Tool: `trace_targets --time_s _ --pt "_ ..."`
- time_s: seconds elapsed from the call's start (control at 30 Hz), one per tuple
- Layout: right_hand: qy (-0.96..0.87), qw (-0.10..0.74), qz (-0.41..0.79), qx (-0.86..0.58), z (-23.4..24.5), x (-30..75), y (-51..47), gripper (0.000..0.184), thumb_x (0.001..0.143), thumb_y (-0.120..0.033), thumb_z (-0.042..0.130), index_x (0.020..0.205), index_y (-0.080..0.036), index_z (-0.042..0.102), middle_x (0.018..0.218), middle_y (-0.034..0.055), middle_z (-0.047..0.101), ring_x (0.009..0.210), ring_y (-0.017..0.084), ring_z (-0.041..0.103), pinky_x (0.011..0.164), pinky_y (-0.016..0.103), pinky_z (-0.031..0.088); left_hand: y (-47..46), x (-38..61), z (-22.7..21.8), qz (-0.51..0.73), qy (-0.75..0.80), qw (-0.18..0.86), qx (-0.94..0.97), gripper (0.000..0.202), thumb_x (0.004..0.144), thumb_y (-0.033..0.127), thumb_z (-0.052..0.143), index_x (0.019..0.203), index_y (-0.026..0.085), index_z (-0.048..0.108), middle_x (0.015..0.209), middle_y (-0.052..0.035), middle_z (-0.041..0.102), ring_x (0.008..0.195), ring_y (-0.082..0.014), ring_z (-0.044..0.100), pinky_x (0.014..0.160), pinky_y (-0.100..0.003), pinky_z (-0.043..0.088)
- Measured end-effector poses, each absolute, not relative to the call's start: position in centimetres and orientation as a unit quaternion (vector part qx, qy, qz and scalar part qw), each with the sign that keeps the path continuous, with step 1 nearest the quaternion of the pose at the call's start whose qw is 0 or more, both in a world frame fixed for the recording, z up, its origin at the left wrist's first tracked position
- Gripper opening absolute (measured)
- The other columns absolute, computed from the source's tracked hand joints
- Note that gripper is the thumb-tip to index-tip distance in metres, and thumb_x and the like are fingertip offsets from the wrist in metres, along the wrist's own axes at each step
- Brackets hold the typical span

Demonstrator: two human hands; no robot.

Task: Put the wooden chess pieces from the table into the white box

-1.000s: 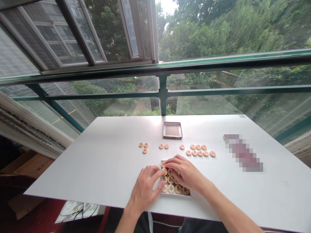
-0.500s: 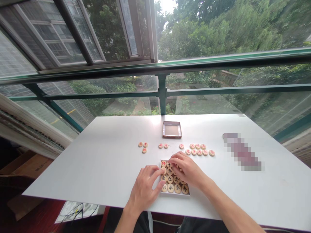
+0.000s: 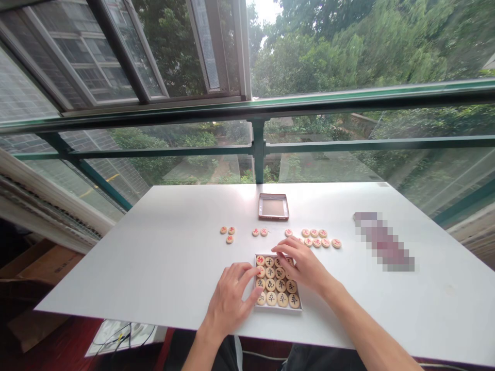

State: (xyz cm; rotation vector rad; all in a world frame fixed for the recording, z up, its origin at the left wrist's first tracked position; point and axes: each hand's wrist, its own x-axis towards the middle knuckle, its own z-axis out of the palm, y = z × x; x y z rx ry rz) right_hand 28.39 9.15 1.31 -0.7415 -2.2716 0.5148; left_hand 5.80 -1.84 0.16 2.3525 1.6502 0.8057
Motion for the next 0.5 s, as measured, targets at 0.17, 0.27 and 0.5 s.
trace_targets --time_s 0.17,0.27,0.5 --pt "-0.86 0.369 0.192 -0.296 1.3 28.7 9.6 0.023 0.095 -0.014 0.051 0.108 -0.025 0.066 0.097 0.0068 0.068 0.091 0.024 0.063 0.086 0.045 0.053 -1.9 5.8 0.1 0.269 0.555 0.077 0.784 0.031 0.098 0.036 0.05 0.126 0.024 0.057 0.117 -0.0099 0.06 0.105 -0.0257 0.057 0.089 -0.044 0.05" --pt "-0.842 0.395 0.189 -0.314 1.4 28.9 9.8 0.024 0.095 -0.015 0.051 0.108 -0.026 0.067 0.099 0.0067 0.069 0.096 0.025 0.063 0.087 0.044 0.053 -1.8 5.7 0.2 0.269 0.555 0.072 0.784 0.031 0.098 0.035 0.05 0.125 0.023 0.057 0.117 -0.0097 0.06 0.104 -0.0253 0.058 0.089 -0.043 0.051" --pt "-0.777 0.467 0.2 -0.371 1.6 29.5 10.5 0.021 0.095 -0.02 0.052 0.108 -0.025 0.068 0.102 0.0068 0.069 0.096 0.024 0.065 0.083 0.039 0.054 -1.8 5.7 0.1 0.279 0.551 0.06 0.784 0.03 0.098 0.035 0.051 0.124 0.023 0.058 0.116 -0.0099 0.062 0.105 -0.0255 0.06 0.088 -0.042 0.052"
